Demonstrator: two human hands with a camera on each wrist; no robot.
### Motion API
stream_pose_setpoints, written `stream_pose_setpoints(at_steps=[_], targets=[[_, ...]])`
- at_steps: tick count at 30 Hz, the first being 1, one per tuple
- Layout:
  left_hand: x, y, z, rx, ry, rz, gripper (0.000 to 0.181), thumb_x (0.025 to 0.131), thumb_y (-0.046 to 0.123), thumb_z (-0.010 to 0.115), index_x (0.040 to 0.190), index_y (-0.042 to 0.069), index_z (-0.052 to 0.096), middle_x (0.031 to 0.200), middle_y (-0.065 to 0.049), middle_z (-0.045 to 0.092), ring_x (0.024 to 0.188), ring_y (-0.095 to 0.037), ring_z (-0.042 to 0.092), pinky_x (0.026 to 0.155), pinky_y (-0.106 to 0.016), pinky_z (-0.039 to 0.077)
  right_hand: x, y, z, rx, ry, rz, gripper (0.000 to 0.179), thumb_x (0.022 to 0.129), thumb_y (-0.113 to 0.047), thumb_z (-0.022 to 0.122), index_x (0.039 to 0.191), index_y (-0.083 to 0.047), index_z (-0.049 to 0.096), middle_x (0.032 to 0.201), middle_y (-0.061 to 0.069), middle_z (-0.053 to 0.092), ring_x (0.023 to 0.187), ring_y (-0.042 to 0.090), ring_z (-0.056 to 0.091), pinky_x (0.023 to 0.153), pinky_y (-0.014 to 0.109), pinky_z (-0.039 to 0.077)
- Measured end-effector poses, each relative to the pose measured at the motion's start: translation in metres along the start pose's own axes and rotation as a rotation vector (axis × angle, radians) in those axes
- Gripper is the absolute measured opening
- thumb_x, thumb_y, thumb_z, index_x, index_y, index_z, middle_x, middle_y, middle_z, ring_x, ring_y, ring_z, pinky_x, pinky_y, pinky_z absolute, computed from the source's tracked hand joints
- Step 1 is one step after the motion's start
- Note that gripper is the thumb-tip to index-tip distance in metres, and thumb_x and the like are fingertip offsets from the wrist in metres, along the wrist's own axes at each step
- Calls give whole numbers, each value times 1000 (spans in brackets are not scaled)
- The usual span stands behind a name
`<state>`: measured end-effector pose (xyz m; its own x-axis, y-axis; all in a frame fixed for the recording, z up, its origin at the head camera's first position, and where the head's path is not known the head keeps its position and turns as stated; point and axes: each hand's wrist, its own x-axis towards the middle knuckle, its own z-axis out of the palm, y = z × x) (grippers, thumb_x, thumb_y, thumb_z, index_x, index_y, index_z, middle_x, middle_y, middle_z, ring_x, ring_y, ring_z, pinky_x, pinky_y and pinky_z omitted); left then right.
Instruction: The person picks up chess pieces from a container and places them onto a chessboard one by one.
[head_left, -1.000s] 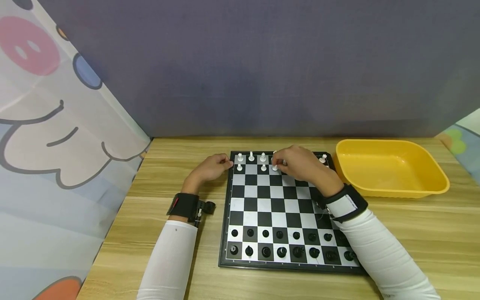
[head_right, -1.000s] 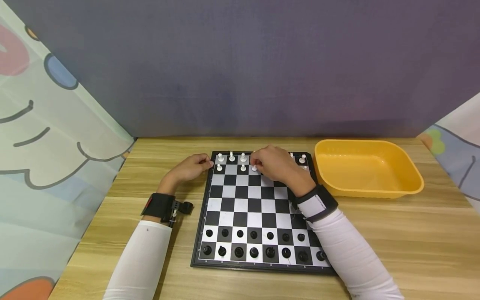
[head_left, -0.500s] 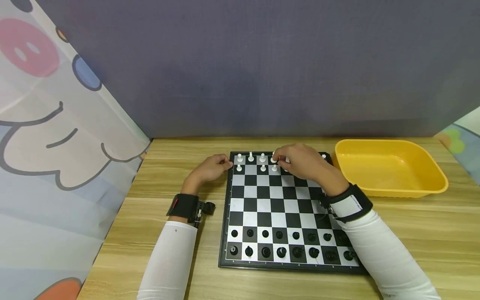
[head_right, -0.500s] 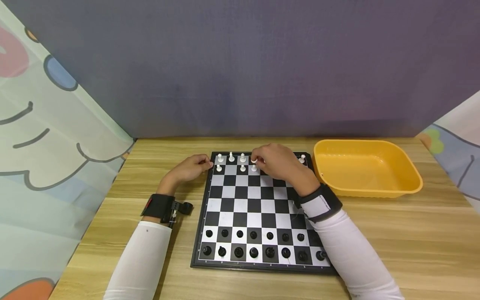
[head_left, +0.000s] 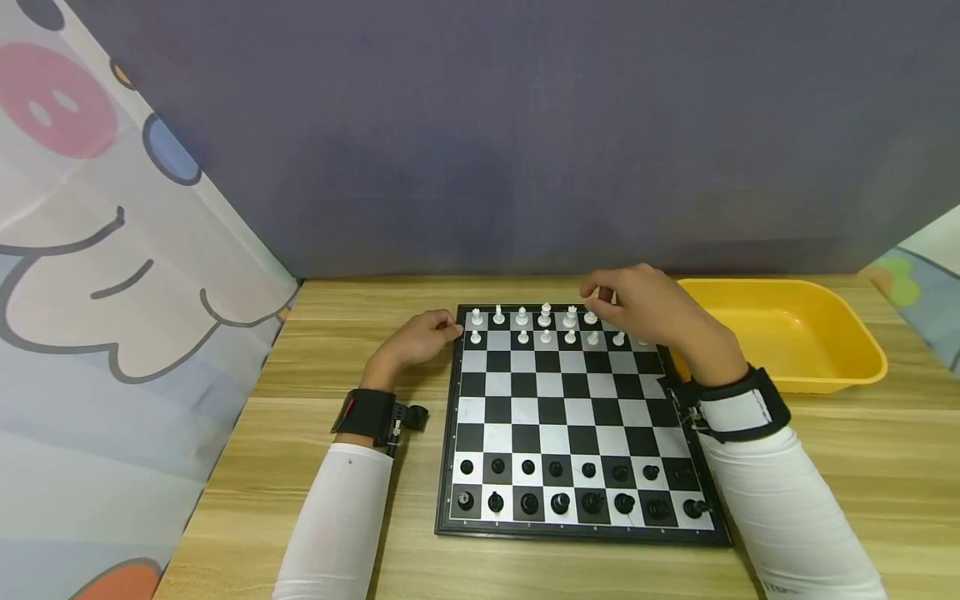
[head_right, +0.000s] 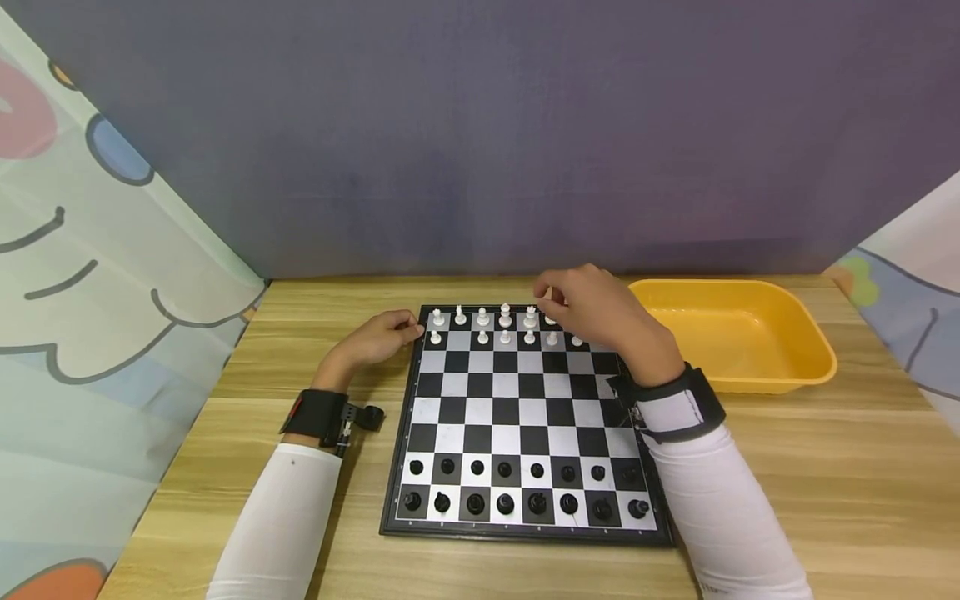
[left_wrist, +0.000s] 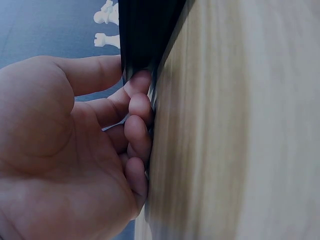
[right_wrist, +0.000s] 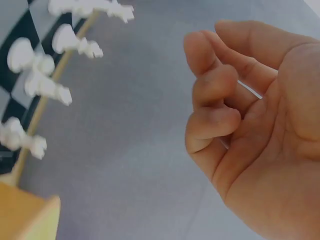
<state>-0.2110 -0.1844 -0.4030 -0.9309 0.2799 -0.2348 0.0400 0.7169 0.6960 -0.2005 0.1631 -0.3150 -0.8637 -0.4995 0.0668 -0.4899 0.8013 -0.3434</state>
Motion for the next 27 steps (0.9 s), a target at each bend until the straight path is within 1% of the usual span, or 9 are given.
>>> stream_pose_setpoints(at_steps=[6, 8, 12, 14, 20, 24, 25, 27], targets=[[2, -3, 0, 9, 2, -2, 26, 108, 34, 48, 96, 13, 57, 81, -1, 47, 75, -20, 47, 68, -33, 40, -9, 14, -15, -11, 29, 52, 22, 102, -20, 62, 119, -9, 71, 94, 7, 72, 69, 17, 58, 64, 35, 46], [2, -3, 0, 8, 2, 0, 26, 108, 34, 48, 96, 13, 58, 81, -1, 47, 75, -20, 47, 68, -33, 40, -12, 21, -20, -8, 34, 75, 22, 102, -20, 61, 118, -9, 71, 95, 8, 72, 72, 19, 59, 65, 35, 45], [3, -3, -1, 7, 2, 8, 26, 109, 33, 48, 97, 13, 58, 80, -1, 47, 74, -20, 46, 68, -33, 40, -18, 34, -29, -1, 13, 112, 22, 102, -19, 60, 117, -7, 71, 98, 9, 71, 78, 22, 60, 67, 36, 45], [3, -3, -1, 8, 2, 8, 26, 109, 33, 48, 96, 12, 58, 80, -1, 46, 73, -19, 46, 67, -33, 39, -21, 40, -32, 2, -12, 129, 22, 102, -18, 61, 117, -6, 70, 99, 9, 71, 80, 23, 60, 69, 36, 46], [4, -5, -2, 11, 1, 11, 26, 108, 34, 49, 95, 12, 57, 79, 0, 46, 73, -19, 46, 67, -33, 39, -29, 60, -36, 46, -138, 191, 21, 101, -18, 60, 114, -4, 66, 94, 8, 69, 78, 22, 60, 65, 35, 45], [3, -5, -2, 14, -2, 17, 27, 108, 34, 49, 95, 12, 57, 79, 0, 46, 73, -19, 46, 67, -32, 40, -33, 75, -35, 68, -205, 214, 21, 100, -16, 60, 114, -1, 64, 90, 8, 68, 76, 21, 62, 63, 35, 44], [3, -5, -2, 16, -1, 18, 27, 108, 34, 49, 95, 12, 57, 79, 0, 47, 74, -19, 46, 67, -32, 40, -34, 78, -34, 78, -224, 223, 21, 99, -14, 60, 114, 0, 63, 88, 7, 68, 75, 21, 62, 63, 35, 44], [2, -5, -2, 18, 0, 17, 27, 108, 34, 49, 95, 12, 58, 79, 0, 47, 74, -19, 46, 67, -32, 40, -35, 85, -31, 130, -273, 241, 22, 98, -10, 59, 115, 3, 61, 86, 9, 67, 73, 21, 61, 63, 35, 47]])
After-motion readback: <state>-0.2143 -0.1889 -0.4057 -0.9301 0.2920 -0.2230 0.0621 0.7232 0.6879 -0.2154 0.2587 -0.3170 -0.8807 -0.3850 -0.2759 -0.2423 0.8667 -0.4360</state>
